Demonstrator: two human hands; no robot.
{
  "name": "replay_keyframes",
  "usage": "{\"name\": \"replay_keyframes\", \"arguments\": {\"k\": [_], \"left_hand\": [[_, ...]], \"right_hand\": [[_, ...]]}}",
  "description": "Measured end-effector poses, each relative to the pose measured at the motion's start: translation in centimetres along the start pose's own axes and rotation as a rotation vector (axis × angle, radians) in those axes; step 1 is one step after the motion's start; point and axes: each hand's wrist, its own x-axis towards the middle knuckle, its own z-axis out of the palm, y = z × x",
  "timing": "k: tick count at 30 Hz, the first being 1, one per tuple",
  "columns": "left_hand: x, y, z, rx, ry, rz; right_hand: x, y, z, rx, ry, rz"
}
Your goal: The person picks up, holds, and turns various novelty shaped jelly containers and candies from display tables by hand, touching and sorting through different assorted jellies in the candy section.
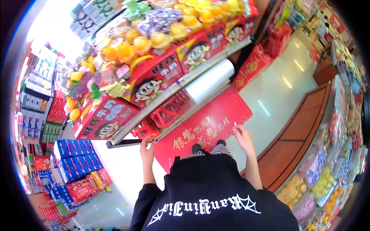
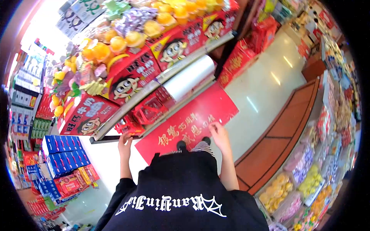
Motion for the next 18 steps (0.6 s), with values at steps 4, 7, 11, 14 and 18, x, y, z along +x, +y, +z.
{"name": "replay_keyframes", "arguments": {"k": [4, 7, 11, 14, 18], "left_hand": [[0.9, 4.6, -1.2, 0.028, 0.100, -0.031], [2.0, 6.5, -0.9, 0.062, 0.152, -0.058], [3.9, 8.0, -0.5, -0.005, 0.147, -0.063], [6.3, 9.8, -0.1, -0.024, 0.185, 0.014], [9.4, 13.8, 0.3, -0.062, 0.258, 0.011]], "right_hand": [[3.2, -4.3, 2.4, -0.029, -0.109, -0.105], [6.6, -6.7, 4.0, -0.041, -0.187, -0.147], [11.2, -11.6, 5.4, -0.102, -0.326, -0.118], [15.4, -14.7, 6.5, -0.135, -0.381, -0.355], [20.3, -19.9, 6.6, 0.045, -0.598, -0.350]]}}
